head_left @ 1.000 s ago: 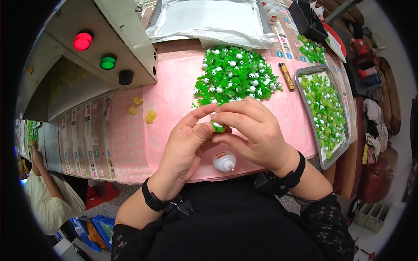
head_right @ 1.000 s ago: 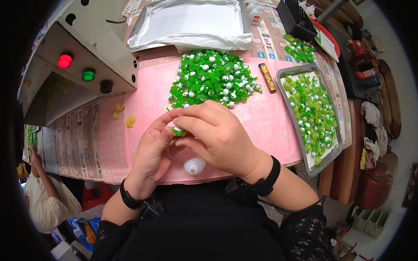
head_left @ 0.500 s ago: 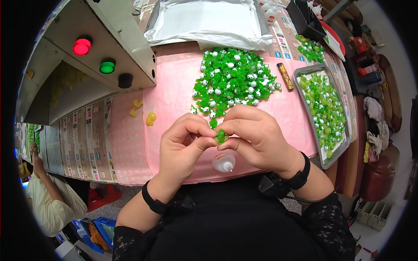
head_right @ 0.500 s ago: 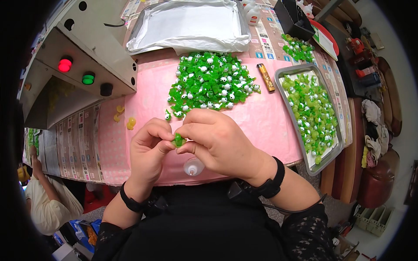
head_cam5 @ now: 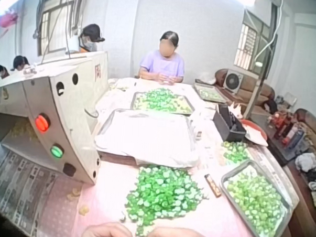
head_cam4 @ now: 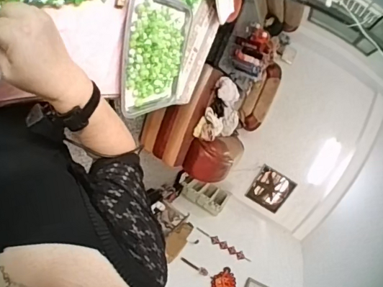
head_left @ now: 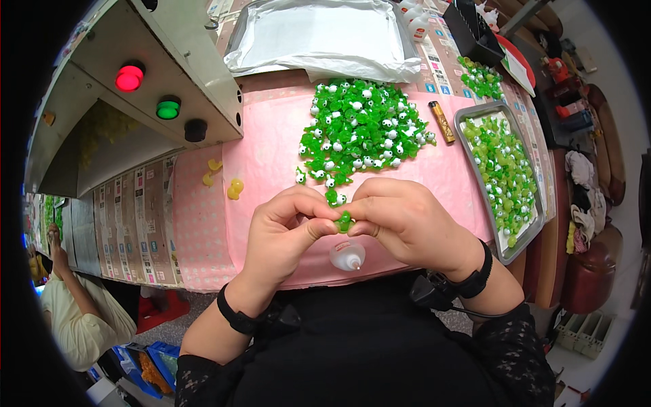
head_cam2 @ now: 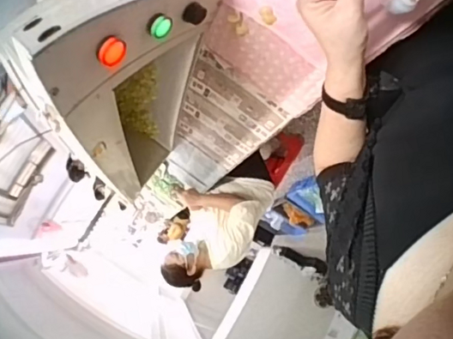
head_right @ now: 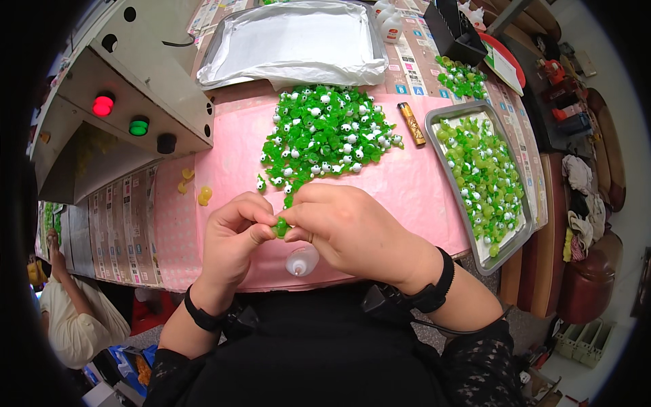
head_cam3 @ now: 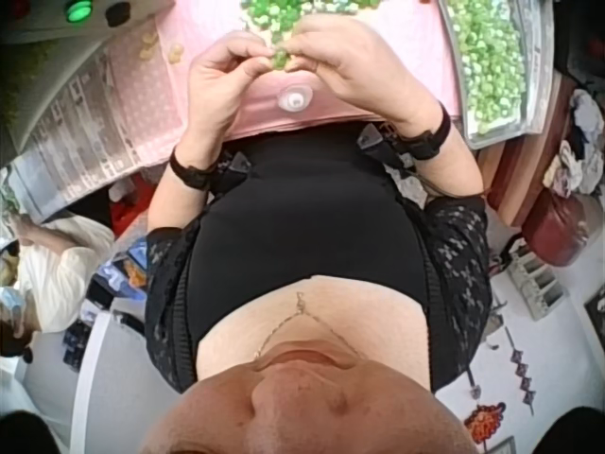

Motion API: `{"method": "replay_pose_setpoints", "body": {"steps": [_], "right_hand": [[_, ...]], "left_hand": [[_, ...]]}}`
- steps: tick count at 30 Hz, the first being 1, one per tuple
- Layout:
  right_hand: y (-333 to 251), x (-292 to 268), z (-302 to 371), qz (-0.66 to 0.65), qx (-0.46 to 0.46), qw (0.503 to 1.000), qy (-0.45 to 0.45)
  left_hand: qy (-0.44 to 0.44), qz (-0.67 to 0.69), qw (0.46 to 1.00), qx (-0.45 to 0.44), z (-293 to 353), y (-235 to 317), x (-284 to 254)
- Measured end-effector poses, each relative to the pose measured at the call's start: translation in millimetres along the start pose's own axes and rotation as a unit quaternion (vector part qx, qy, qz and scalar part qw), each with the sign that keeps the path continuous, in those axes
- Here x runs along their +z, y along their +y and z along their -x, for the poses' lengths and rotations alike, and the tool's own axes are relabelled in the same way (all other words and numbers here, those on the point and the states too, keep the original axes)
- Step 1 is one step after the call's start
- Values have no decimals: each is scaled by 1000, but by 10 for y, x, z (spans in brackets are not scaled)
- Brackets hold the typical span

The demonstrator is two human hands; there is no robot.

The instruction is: Applying glue and assembling small green and white plastic toy or decorative components.

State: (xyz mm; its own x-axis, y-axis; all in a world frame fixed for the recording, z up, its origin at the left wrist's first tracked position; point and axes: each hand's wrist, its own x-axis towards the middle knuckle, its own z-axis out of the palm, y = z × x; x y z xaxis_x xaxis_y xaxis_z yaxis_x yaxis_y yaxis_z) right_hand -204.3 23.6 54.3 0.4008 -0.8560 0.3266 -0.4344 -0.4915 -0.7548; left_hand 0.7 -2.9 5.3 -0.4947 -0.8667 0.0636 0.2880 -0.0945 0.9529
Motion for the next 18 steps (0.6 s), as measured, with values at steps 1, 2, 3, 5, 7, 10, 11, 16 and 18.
{"method": "replay_pose_setpoints", "body": {"steps": [1, 2, 3, 5, 7, 10, 11, 16, 18], "right_hand": [[-2, -9, 4, -3, 0, 1000, -8], [-3, -17, 8, -5, -1, 1000, -16], [-5, -22, 14, -5, -1, 1000, -16], [-8, -28, 22, -1, -1, 1000, -21], [0, -30, 27, 1, -3, 1000, -24], [-10, -35, 22, 6, -7, 1000, -29], [-16, -37, 20, 10, -11, 999, -31], [-21, -20, 35, 13, -11, 1000, -26], [-24, -15, 39, 12, -15, 1000, -22]], "left_hand": [[-8, 13, 1000, -12, 2, 2, 0], [-16, 25, 999, -25, 2, 4, -2], [-16, 25, 999, -25, 0, 8, -7], [-38, 28, 998, -38, -6, 16, -18], [-40, 16, 998, -41, -11, 22, -24], [-41, -13, 998, -38, -15, 43, -25], [-39, -31, 998, -33, -15, 50, -24], [-29, -61, 998, -20, -8, 80, -3], [-27, -69, 997, -18, -1, 92, 0]]}}
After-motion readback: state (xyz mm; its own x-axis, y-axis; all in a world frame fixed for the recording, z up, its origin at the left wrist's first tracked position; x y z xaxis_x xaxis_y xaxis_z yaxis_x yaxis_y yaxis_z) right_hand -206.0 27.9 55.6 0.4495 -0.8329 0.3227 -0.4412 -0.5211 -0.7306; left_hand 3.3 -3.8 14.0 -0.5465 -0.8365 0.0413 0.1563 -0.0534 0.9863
